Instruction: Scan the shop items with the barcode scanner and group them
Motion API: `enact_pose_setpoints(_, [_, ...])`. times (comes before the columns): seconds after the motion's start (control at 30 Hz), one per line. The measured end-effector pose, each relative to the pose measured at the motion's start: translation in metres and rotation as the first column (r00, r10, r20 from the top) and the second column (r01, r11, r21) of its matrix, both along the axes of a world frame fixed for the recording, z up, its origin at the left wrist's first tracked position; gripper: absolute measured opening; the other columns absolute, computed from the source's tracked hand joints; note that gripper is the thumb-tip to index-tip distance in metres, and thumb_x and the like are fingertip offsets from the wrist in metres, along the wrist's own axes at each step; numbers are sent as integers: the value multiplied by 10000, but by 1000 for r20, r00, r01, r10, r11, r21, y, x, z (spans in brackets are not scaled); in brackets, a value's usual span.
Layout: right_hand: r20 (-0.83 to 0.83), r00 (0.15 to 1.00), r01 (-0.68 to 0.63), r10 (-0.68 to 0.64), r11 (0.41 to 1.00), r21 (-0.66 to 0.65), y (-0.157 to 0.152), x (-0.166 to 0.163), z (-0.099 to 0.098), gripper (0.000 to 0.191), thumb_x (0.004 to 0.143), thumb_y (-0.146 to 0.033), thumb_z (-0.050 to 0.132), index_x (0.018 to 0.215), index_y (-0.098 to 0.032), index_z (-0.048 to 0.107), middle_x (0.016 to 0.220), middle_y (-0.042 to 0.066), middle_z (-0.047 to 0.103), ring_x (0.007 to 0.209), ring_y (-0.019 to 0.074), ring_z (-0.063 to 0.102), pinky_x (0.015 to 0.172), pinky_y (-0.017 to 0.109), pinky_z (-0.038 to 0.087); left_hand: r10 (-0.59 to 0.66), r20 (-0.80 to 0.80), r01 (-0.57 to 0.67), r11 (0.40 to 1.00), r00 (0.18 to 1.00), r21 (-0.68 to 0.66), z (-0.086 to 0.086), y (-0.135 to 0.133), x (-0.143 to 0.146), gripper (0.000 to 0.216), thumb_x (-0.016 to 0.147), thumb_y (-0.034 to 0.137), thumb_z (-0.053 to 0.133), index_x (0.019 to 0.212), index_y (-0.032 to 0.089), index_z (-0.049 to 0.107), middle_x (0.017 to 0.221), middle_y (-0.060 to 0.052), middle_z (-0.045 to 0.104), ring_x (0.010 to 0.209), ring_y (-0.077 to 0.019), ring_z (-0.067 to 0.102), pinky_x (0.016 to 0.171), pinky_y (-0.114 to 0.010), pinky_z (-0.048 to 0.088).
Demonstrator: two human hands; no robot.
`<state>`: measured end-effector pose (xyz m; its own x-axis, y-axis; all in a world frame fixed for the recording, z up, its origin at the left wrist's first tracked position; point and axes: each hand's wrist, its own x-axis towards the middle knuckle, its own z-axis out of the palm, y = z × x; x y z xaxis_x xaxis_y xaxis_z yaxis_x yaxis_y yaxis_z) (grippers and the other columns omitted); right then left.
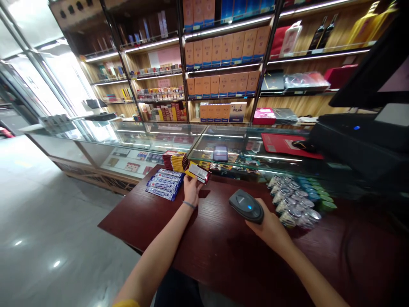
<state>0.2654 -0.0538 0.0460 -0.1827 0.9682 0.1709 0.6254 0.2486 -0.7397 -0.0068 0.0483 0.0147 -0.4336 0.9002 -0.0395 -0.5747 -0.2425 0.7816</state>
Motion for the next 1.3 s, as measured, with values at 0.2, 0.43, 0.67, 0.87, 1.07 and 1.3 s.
enact_pose_setpoints(0.2, [-42, 998, 39, -41, 998, -50, -3, 0, 7, 374, 785, -428, 603, 1114, -297, 483, 791, 7, 715, 627, 246, 694, 577, 289, 452, 369, -300, -328, 927, 879, 179, 40, 11, -52, 358, 787, 316, 743, 1113, 205, 647, 1042, -54, 724, 969, -194, 695, 897, -331, 554])
enact_pose_setpoints(0.43, [-143, 989, 41, -46, 998, -39, -10, -10, 17, 400, 814, -472, 606, 1152, -285, 503, 676, -25, 681, 547, 229, 663, 550, 292, 464, 476, -809, -210, 879, 346, 428, 90, 22, -127, 222, 895, 257, 622, 1055, 295, 771, 1131, -39, 742, 1126, -253, 645, 1081, -404, 456])
enact_pose_setpoints(0.67, [-222, 975, 10, -5, 1000, 23, -12, -18, 22, 389, 835, -468, 611, 1157, -278, 508, 708, -22, 684, 627, 224, 693, 538, 272, 464, 320, -945, -60, 944, -68, 324, 88, 62, -161, 280, 854, 158, 613, 1000, 317, 791, 1100, -65, 738, 1104, -271, 641, 1103, -436, 421])
enact_pose_setpoints(0.87, [-224, 974, 11, -7, 1000, 16, -9, -14, 17, 401, 830, -418, 607, 1189, -284, 490, 776, -18, 693, 690, 221, 712, 564, 270, 480, 238, -961, -48, 968, -145, 247, 84, 76, -167, 312, 839, 134, 604, 1000, 320, 797, 1059, -75, 747, 1029, -279, 656, 1049, -432, 448])
enact_pose_setpoints(1.07, [-224, 974, 3, 10, 998, 57, -9, -12, 15, 391, 828, -406, 616, 1179, -276, 502, 767, -13, 689, 687, 221, 711, 560, 273, 486, 217, -969, 70, 975, -118, 209, 81, 77, -174, 248, 870, 250, 604, 1043, 293, 776, 1136, -71, 728, 1111, -255, 633, 1087, -413, 448])
enact_pose_setpoints(1.3, [-210, 978, 3, 5, 999, 35, -9, -11, 16, 419, 822, -413, 626, 1197, -278, 495, 780, -10, 692, 621, 209, 686, 547, 277, 488, 221, -973, 123, 970, -67, 212, 75, 70, -176, 309, 811, 255, 672, 1109, 292, 743, 1221, -88, 695, 1258, -288, 564, 1201, -475, 326])
